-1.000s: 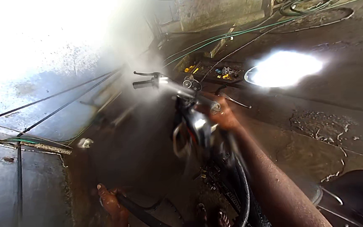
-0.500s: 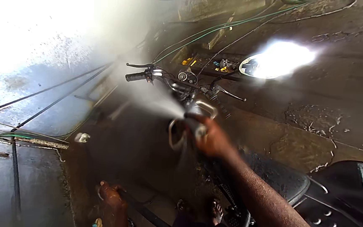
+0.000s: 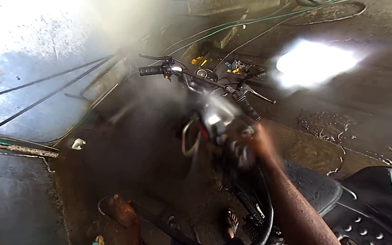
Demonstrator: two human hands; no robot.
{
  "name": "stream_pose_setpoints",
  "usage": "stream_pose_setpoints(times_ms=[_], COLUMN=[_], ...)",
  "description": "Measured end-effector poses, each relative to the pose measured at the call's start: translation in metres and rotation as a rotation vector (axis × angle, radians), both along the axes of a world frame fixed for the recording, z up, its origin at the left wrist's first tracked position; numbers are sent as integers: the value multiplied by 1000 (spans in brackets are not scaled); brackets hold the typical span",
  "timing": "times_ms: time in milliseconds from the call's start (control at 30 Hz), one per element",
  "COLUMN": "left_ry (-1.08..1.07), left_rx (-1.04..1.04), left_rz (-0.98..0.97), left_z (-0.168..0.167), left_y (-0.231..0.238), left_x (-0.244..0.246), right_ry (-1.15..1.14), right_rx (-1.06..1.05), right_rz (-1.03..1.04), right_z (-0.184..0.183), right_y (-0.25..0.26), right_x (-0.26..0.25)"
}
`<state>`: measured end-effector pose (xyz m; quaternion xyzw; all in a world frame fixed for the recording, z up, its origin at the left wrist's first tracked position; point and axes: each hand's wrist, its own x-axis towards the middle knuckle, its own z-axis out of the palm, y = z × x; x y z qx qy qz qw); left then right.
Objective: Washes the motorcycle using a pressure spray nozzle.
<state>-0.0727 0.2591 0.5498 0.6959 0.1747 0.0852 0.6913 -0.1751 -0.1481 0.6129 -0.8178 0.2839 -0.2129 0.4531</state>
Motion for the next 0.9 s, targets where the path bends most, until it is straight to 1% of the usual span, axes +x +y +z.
stream_pose_setpoints(times_ms=[67,167,267,367,400,467,567,667,767,900], left_ry=[16,-17,56,5,-8,-23,-80,-153,-191,-266], left_rx=[-9,-20,20,-35,-49,-71,-76,-69,-69,-63], left_rz=[-26,-149,-186,-294,-291,-319,-423,-510,-535,-602], left_z=[-6,-30,-13,-26,-27,-22,-7,7,28,40], left_y=[26,81,110,160,178,214,250,267,269,272], left_x=[20,57,83,125,139,170,220,270,320,396], right_ry=[0,25,-46,-103,-109,-116,-159,-175,-214,-237], right_rx=[-76,-121,-175,-157,-138,-94,-88,-83,-58,-41], right_rz=[-124,-240,-218,-159,-153,-180,-288,-397,-510,-599], right_z=[-14,-14,-15,-17,-19,-21,-21,-17,-14,-12], right_y=[-3,17,67,121,139,175,216,247,265,286], right_x=[10,27,48,73,79,91,108,127,151,194])
